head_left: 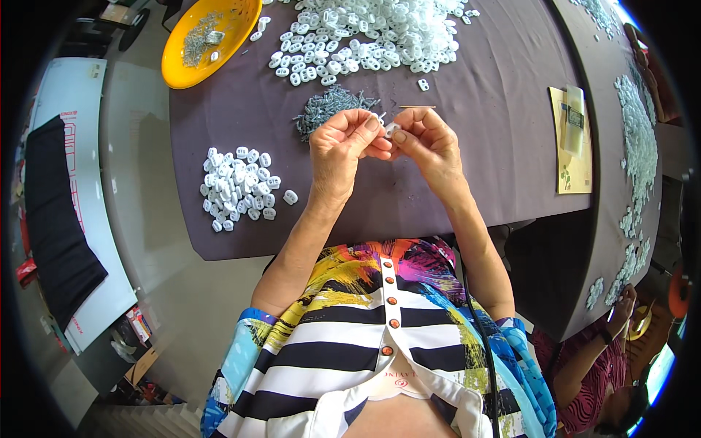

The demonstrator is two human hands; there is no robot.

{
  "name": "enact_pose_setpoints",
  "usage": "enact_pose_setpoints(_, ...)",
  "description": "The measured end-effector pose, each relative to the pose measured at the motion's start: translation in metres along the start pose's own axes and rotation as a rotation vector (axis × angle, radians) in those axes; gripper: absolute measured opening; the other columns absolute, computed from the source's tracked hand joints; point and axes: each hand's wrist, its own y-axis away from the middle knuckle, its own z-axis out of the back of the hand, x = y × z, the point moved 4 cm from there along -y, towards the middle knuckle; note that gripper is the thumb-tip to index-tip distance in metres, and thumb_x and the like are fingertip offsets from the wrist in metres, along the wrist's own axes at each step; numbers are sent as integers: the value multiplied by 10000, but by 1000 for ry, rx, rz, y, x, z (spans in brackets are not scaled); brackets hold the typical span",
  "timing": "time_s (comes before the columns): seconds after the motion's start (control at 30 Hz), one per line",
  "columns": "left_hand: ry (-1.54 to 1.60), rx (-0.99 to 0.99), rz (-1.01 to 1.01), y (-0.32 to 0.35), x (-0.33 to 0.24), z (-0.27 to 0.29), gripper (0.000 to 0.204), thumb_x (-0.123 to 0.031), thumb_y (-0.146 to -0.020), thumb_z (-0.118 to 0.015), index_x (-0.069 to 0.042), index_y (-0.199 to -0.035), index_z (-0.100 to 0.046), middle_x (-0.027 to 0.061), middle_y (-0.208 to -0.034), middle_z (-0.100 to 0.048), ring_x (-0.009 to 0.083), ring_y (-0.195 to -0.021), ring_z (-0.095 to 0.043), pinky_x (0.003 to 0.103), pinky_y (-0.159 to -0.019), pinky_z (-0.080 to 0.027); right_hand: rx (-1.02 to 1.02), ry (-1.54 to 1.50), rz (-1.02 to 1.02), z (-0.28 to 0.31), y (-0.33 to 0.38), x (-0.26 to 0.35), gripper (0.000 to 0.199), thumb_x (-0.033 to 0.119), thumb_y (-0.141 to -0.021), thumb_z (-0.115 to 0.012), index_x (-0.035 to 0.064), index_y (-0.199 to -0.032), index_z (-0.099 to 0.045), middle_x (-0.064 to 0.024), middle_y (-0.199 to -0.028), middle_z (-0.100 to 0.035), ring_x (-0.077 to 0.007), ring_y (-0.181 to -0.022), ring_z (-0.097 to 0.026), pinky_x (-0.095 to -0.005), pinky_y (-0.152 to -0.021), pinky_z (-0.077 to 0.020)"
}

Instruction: The person assembles plastic cord locks by taking springs from a pile, inserting them into plastic components, pressing the parts together by hand, and placing the assembled cord locks into a pile.

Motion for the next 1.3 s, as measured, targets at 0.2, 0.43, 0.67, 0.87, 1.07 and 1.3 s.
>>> enact_pose_setpoints(0.2,-7,-6,13,0,-1,1,121,-82,-846,-584,22,-905,-569,102,-759,-621,156,-612,-621,266,-549,-539,39,13,9,-1,1,-2,189,-30,-830,-567,-1,-1012,-529,-26,-855,-571,-93,-770,-577,-239,-662,-511)
enact_pose_setpoints(0.43,-3,7,51,0,1,3,125,-89,-847,-583,20,-906,-570,103,-770,-623,153,-611,-621,258,-551,-535,41,319,24,-1,3,-4,121,-8,-850,-549,14,-969,-542,-20,-811,-567,-63,-706,-556,-205,-611,-471)
enact_pose_setpoints(0.67,-11,16,46,3,1,0,121,-92,-845,-585,17,-896,-574,97,-771,-624,153,-600,-615,262,-540,-529,-41,266,94,2,2,-3,45,52,-883,-524,23,-916,-533,-8,-716,-551,-69,-608,-535,-215,-554,-460)
enact_pose_setpoints(0.87,-85,-8,3,4,0,-3,105,-83,-841,-587,15,-878,-583,90,-740,-622,145,-578,-605,250,-510,-508,-164,-178,-34,-2,2,12,115,65,-868,-555,6,-966,-552,-52,-803,-604,-113,-694,-608,-238,-635,-514)
enact_pose_setpoints(1.07,-155,-20,-47,7,-2,-7,98,-77,-838,-585,14,-872,-594,71,-712,-615,128,-565,-591,239,-497,-494,-191,-52,59,-7,2,17,122,37,-850,-566,-12,-962,-570,-70,-835,-624,-128,-715,-623,-260,-671,-532)
enact_pose_setpoints(1.3,-240,-45,-58,8,-3,-6,105,-86,-833,-595,15,-860,-607,53,-704,-607,108,-545,-567,216,-473,-462,-210,27,72,-6,2,15,126,24,-838,-577,-19,-957,-582,-69,-819,-629,-117,-703,-620,-253,-656,-531)
